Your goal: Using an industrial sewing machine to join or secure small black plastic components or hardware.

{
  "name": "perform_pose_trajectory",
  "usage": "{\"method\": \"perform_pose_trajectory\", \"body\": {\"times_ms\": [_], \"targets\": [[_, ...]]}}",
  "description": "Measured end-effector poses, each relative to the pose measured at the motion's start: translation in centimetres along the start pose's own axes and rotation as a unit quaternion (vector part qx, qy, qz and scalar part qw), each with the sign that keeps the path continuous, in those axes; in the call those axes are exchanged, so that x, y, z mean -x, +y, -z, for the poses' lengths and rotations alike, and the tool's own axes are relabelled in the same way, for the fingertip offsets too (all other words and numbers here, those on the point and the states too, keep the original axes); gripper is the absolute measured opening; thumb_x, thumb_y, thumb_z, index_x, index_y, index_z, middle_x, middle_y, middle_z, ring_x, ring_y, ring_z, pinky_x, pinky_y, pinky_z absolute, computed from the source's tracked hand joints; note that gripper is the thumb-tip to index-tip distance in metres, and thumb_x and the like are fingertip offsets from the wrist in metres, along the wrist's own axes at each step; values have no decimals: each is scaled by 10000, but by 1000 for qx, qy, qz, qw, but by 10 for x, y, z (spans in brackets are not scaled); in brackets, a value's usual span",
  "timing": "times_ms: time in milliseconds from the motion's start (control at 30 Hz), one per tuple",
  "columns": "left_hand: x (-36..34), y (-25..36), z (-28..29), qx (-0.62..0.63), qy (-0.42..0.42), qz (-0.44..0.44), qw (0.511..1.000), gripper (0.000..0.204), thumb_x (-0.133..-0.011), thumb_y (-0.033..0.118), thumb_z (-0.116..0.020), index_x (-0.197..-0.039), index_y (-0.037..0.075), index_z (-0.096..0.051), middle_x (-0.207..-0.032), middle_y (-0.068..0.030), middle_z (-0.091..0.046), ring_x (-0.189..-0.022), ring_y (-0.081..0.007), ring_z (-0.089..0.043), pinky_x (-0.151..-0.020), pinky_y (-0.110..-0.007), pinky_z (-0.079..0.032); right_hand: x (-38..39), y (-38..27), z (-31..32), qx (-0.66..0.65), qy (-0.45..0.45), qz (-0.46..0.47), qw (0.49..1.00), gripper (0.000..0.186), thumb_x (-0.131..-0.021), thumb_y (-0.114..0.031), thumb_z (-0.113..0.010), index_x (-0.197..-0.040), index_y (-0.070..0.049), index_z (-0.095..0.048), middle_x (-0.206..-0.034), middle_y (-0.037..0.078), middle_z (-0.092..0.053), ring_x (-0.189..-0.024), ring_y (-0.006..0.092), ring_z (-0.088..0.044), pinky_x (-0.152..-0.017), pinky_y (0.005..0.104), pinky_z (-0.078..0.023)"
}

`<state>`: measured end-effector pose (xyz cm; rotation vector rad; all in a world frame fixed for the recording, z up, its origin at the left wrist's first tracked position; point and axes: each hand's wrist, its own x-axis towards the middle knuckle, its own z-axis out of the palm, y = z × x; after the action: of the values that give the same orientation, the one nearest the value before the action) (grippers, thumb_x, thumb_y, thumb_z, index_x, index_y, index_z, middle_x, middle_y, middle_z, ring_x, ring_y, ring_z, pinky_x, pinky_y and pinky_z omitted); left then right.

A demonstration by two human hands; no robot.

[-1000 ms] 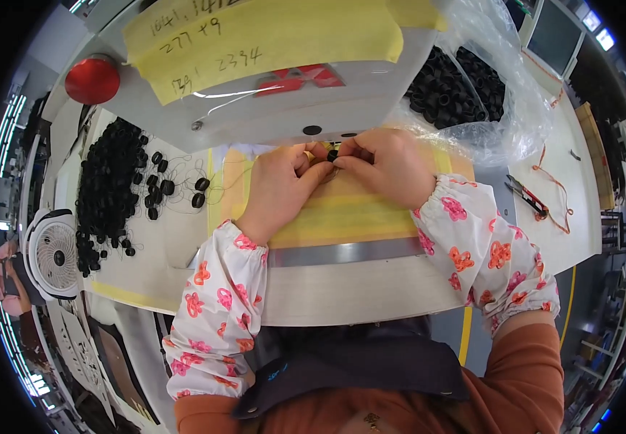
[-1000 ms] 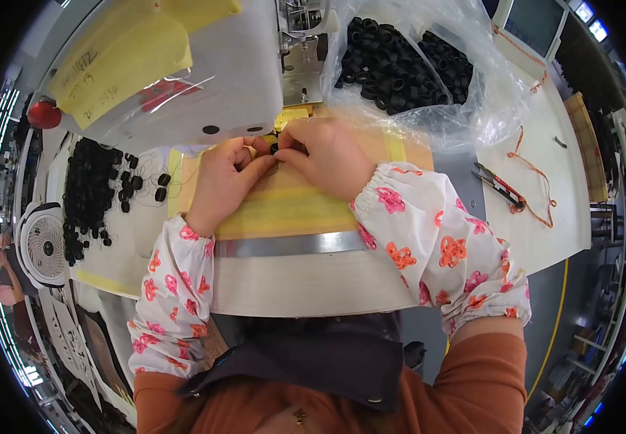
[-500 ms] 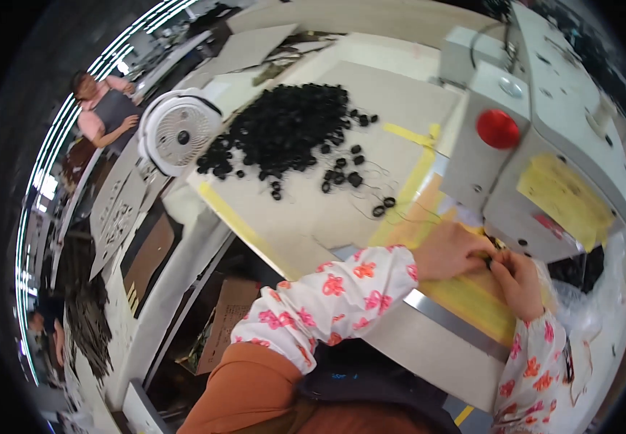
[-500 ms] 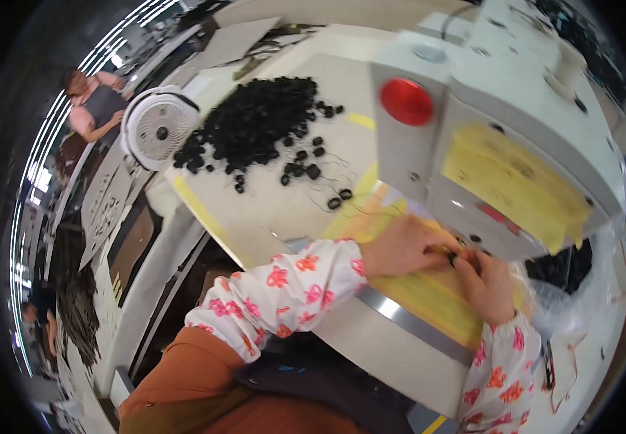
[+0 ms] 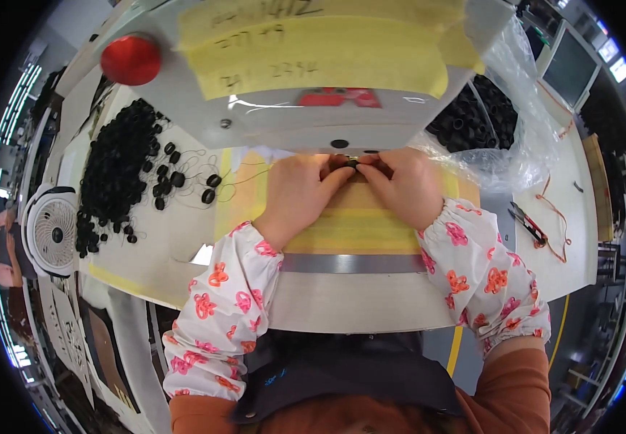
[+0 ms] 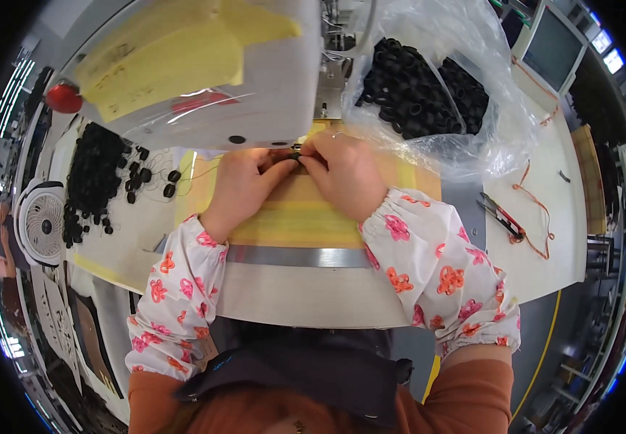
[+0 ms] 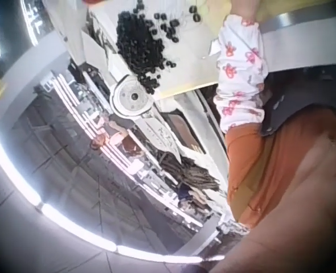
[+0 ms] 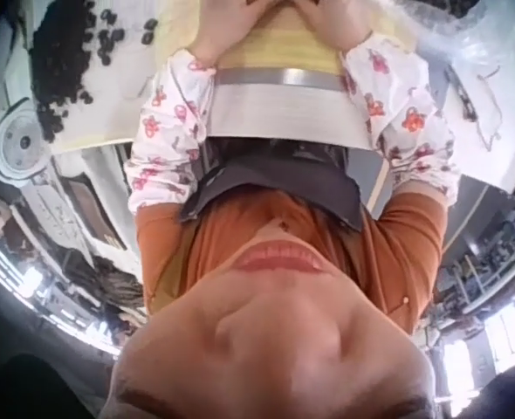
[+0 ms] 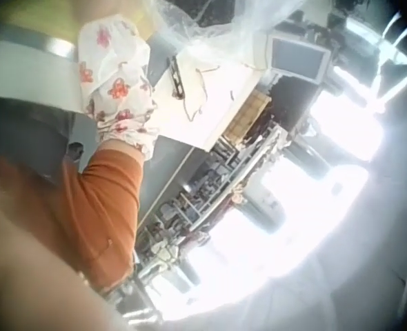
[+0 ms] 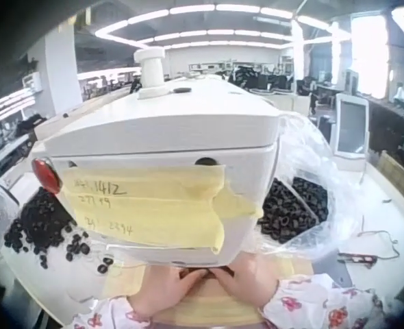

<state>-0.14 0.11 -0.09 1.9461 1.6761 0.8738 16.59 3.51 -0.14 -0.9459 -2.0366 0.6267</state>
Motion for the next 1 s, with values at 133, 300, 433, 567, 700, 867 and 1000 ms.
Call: {"method": "perform_pose_trajectory", "body": {"times_ms": [133, 300, 433, 567, 700, 867, 1000], "targets": [[0, 8, 2, 27, -14, 65, 997, 207, -758, 256, -616, -824, 62, -650, -642, -90, -614, -553, -214, -575, -514, -308, -425, 2, -1, -1, -20, 15, 2, 1000, 82, -691, -11, -620, -734, 13, -554, -658, 146, -573, -597, 294, -564, -547, 348, -447], [1, 0, 0, 41, -5, 68, 997, 196, -755, 233, -622, -837, 57, -650, -653, -81, -620, -556, -182, -573, -510, -295, -414, 2, -3, -5, -14, 11, -26, 1000, 76, -690, 8, -606, -732, 15, -543, -640, 145, -569, -585, 290, -562, -527, 342, -443], [5, -7, 0, 79, 14, 60, 995, 193, -769, 252, -603, -834, 80, -660, -661, -74, -621, -559, -178, -575, -514, -301, -416, 2, -6, -6, -22, 12, -35, 999, 67, -692, 22, -592, -717, 14, -530, -632, 148, -564, -572, 289, -559, -514, 337, -439], [0, -5, 3, 40, -13, 84, 996, 193, -779, 265, -591, -842, 99, -666, -673, -62, -624, -569, -171, -575, -525, -297, -419, 2, -1, -8, -17, 30, -17, 999, 67, -693, 23, -588, -709, 15, -524, -636, 148, -558, -577, 293, -556, -514, 335, -436], [-3, -2, 6, 48, -46, 75, 995, 191, -782, 265, -590, -849, 105, -668, -672, -50, -625, -584, -177, -570, -537, -293, -419, 2, -1, -5, -22, 29, -5, 999, 68, -693, 25, -583, -704, 20, -517, -643, 151, -548, -585, 299, -550, -516, 342, -433], [-3, -18, -4, 75, 7, 9, 997, 284, -794, 327, -612, -851, 50, -641, -597, -30, -567, -523, -96, -461, -516, -250, -379, 1, -4, -5, -11, 21, -18, 1000, 70, -692, 29, -578, -703, 22, -509, -644, 159, -541, -585, 307, -545, -513, 349, -430], [-3, -18, -1, 62, 24, -14, 998, 294, -798, 325, -608, -791, 31, -619, -552, -34, -527, -495, -119, -428, -497, -274, -364, 0, -6, -6, 11, 14, -8, 1000, 81, -691, 23, -575, -708, 17, -496, -651, 161, -542, -592, 326, -543, -511, 367, -430]]}}
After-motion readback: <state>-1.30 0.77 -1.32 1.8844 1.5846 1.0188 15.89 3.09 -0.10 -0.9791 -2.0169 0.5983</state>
